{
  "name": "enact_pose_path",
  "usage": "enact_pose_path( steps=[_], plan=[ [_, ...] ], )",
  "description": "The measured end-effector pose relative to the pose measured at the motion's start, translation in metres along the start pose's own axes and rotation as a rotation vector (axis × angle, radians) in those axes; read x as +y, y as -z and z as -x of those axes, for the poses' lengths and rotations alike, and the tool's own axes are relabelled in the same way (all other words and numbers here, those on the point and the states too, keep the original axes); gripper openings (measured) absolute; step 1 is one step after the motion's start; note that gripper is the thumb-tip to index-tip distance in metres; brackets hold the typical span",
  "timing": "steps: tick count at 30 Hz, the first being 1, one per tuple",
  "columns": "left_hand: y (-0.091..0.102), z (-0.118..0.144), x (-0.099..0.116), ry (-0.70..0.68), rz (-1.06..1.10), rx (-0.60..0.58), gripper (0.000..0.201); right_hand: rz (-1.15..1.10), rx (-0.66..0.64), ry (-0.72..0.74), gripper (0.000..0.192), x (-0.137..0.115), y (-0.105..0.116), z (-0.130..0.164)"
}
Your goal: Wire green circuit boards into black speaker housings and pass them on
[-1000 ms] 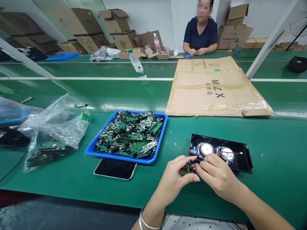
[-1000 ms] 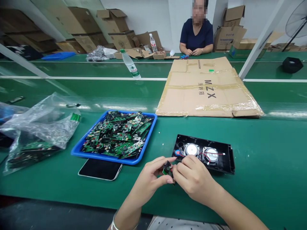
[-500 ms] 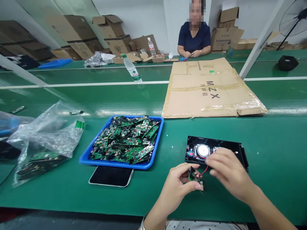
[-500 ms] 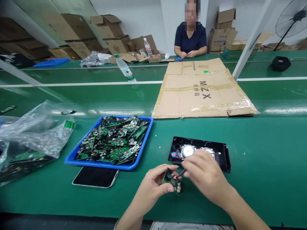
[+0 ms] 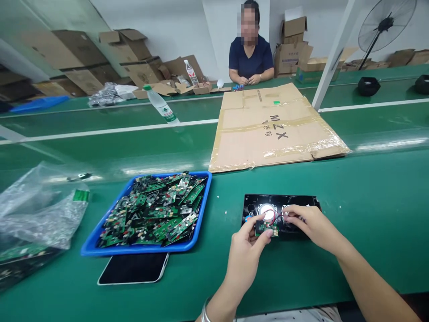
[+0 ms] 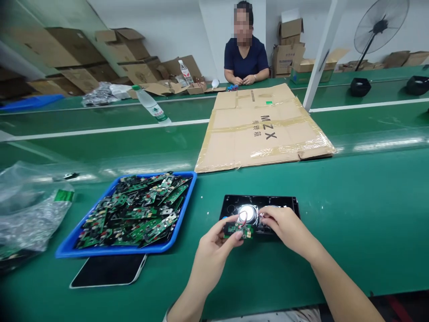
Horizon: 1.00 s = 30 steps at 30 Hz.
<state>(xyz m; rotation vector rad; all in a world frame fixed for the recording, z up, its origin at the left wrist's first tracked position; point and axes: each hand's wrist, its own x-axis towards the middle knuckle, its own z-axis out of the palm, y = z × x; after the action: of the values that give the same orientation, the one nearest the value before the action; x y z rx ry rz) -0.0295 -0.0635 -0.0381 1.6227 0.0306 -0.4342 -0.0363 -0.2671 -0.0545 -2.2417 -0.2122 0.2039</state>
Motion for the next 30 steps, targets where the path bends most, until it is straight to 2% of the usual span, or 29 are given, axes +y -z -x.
enact_pose_path(
  steps=[2, 4, 9, 15, 30],
  plan=[
    [-0.003, -0.003, -0.002, -0.066, -0.060, 0.060, 0.036, -0.041, 0.024, -0.064, 0.013, -0.001, -0.002, -0.004],
    [-0.005, -0.006, -0.003, -0.144, -0.121, 0.102, 0.034, -0.048, 0.039, -0.060, 0.009, -0.003, -0.004, -0.006],
    [-0.010, -0.010, -0.009, -0.331, -0.299, 0.157, 0.027, 0.011, 0.126, 0.049, 0.016, -0.004, -0.012, -0.004],
    [-0.012, -0.014, -0.018, -0.558, -0.455, 0.226, 0.022, 0.089, 0.182, 0.185, 0.016, -0.006, -0.024, -0.006],
    [-0.010, -0.017, -0.018, -0.568, -0.482, 0.159, 0.020, 0.319, 0.279, 0.274, 0.017, -0.007, -0.033, -0.005]
  ],
)
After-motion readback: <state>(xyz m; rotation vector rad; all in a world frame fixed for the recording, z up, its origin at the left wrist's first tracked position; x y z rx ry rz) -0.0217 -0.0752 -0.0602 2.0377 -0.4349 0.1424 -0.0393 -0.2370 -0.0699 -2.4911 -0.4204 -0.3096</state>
